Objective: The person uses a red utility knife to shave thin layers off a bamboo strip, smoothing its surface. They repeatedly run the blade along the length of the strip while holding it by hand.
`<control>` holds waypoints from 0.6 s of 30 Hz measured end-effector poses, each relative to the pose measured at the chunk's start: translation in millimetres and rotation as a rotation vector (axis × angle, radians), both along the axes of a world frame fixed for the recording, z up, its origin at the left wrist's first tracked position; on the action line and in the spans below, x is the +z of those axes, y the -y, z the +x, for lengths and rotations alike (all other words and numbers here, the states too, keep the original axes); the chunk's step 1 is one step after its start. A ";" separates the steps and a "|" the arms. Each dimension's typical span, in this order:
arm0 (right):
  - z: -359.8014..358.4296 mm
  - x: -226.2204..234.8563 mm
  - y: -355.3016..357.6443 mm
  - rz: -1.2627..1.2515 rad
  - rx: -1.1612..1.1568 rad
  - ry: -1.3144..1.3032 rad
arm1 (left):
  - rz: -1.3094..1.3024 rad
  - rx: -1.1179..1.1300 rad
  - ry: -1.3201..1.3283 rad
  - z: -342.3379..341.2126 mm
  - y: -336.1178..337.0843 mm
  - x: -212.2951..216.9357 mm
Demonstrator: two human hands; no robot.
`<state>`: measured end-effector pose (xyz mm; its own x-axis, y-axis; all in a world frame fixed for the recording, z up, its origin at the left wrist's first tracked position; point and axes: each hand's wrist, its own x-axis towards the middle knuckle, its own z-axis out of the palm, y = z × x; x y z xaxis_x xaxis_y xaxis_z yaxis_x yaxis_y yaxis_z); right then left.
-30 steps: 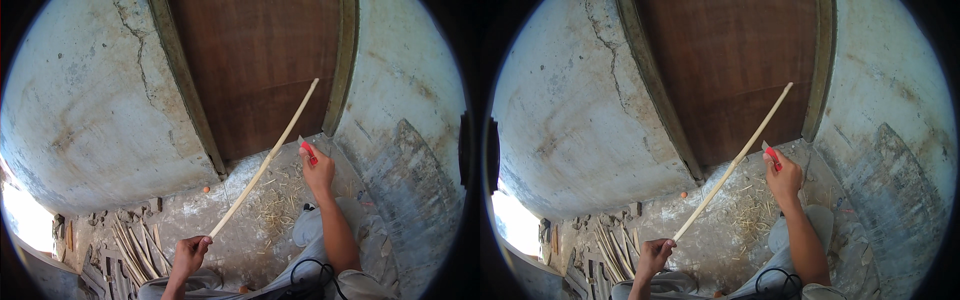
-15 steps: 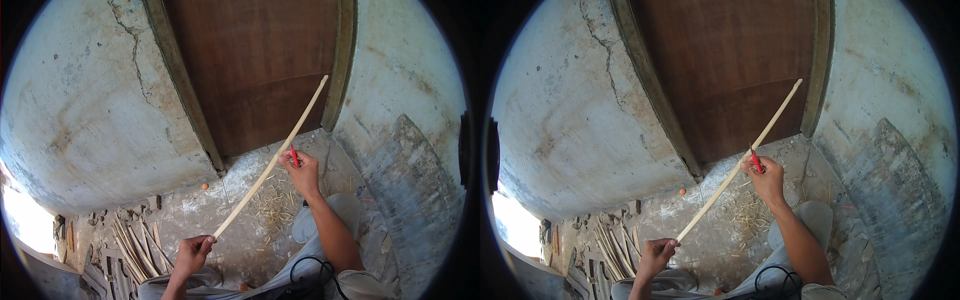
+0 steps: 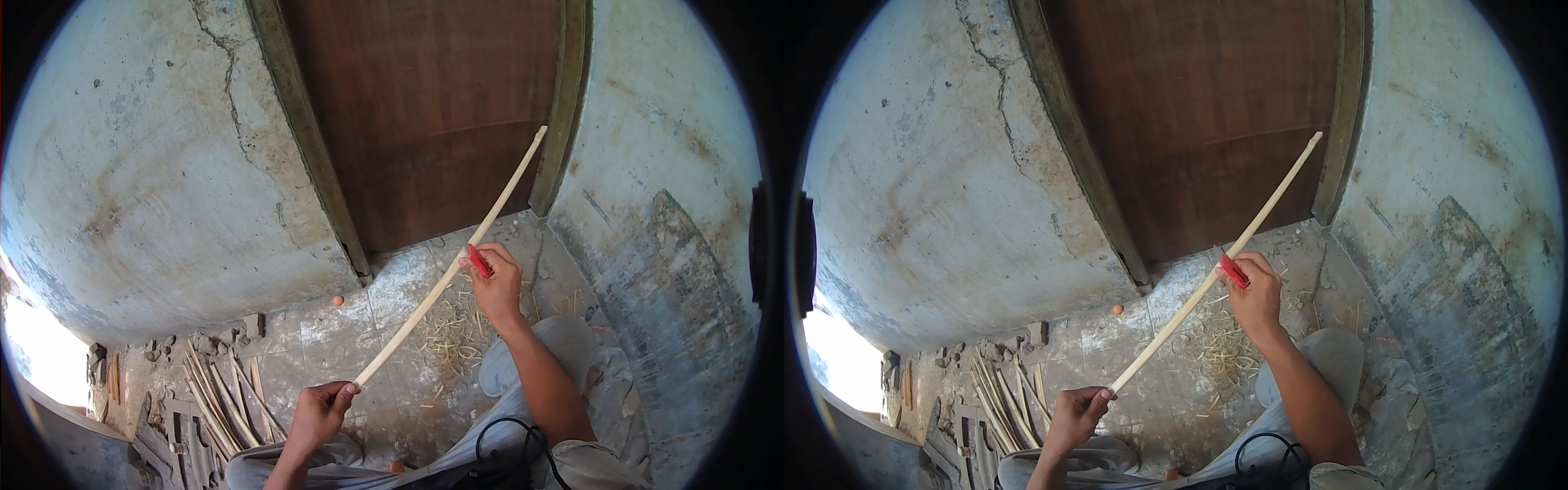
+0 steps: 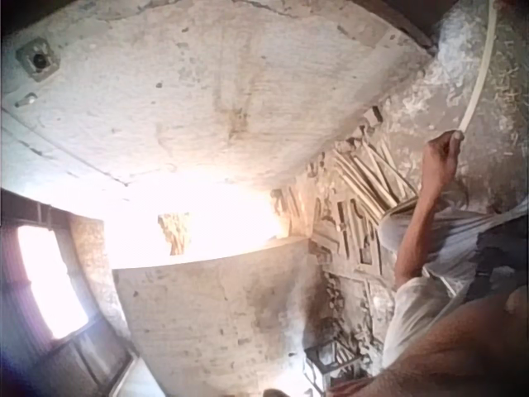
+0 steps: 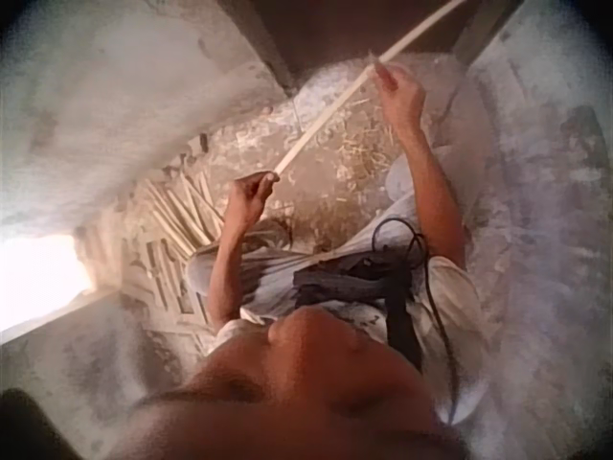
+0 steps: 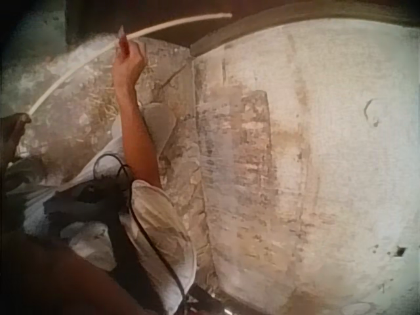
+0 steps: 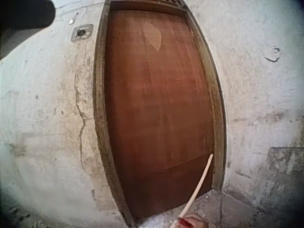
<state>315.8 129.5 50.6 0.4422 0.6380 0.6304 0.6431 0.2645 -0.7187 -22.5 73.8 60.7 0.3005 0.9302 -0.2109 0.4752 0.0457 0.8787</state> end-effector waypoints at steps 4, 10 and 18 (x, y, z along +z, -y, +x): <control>7.8 -18.9 -6.6 0.003 0.006 0.101 | 0.024 -0.019 -0.031 -1.7 -0.6 -4.1; 9.3 -29.9 -13.1 -0.021 -0.008 0.189 | -0.006 -0.039 -0.046 0.7 -0.7 8.4; 20.2 -22.0 -17.6 -0.135 0.020 -0.331 | -0.070 -0.028 0.002 -13.9 -7.2 15.0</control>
